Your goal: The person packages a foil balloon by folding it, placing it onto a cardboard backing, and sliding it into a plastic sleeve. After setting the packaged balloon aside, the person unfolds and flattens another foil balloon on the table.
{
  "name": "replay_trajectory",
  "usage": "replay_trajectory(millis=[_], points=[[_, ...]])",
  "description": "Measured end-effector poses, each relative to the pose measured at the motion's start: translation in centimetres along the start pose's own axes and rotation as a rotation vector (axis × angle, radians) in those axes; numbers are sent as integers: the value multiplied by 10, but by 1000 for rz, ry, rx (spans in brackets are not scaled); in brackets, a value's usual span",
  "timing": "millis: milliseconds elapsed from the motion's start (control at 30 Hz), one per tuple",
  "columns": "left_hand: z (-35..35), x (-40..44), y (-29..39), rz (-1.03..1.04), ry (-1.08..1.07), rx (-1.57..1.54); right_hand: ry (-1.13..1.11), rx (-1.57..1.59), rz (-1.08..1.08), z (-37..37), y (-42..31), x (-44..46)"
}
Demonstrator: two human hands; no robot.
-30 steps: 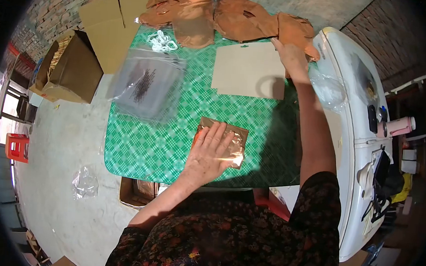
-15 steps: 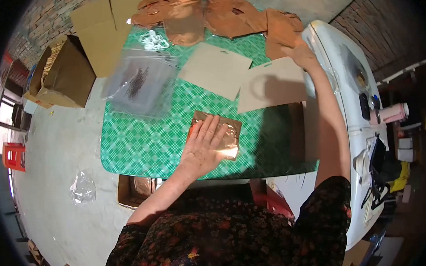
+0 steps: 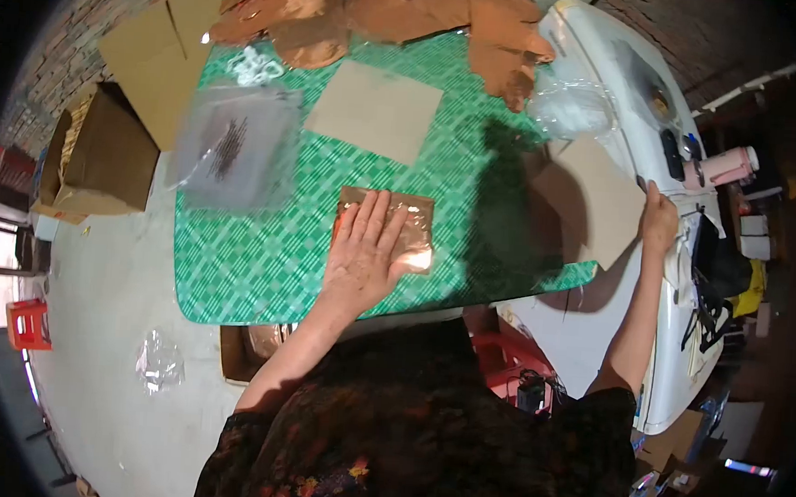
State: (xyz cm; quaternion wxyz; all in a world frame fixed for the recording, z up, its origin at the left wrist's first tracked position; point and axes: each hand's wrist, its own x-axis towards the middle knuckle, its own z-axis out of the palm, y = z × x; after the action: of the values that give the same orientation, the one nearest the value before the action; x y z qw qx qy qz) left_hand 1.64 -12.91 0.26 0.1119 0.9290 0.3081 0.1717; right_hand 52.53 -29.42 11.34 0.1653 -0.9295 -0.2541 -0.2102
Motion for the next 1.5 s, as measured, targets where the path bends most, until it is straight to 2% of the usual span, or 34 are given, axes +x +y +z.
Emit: replay_trajectory(millis=[33, 133, 267, 367, 467, 600, 733, 833, 933, 1133, 1233, 1267, 1367, 1467, 1500], points=[[-1, 0, 1, -10, -7, -12, 87, -105, -16, -3, -5, -8], [-4, 0, 2, -20, -8, 0, 57, -452, -58, -12, -23, -17], [-4, 0, 1, -25, -23, 41, 51, -610, -138, 9, -9, -7], [-3, 0, 2, -32, -44, 44, 46, -593, -140, 14, -9, -11], [-2, 1, 2, -41, -74, 67, 233, -599, -245, 18, -13, -17], [-4, 1, 2, -47, -111, 95, 281, -439, -435, 6, -57, -27], [-1, -1, 3, -76, -114, 98, 112, -193, -533, 8, -112, -50], [-1, -5, 3, -92, -101, 79, 10, -64, -701, 26, -133, -73], [-1, -6, 4, -92, -90, 66, 18, 45, -660, 44, -137, -77], [-4, -10, 4, -105, -49, 38, 80, 143, -668, 81, -97, -40], [-3, -10, 5, -115, -49, 7, 9, 5, -609, 72, -104, -32], [-2, -10, 4, -120, -46, 11, 14, -123, -589, 67, -115, -31], [-3, -9, 4, -129, -103, 40, 153, 202, -904, 16, -204, -51], [-1, -10, 4, -128, -77, 19, 264, 253, -1032, 31, -285, -62], [-1, -10, 4, -127, -76, 19, 214, 354, -1119, 36, -308, -63]])
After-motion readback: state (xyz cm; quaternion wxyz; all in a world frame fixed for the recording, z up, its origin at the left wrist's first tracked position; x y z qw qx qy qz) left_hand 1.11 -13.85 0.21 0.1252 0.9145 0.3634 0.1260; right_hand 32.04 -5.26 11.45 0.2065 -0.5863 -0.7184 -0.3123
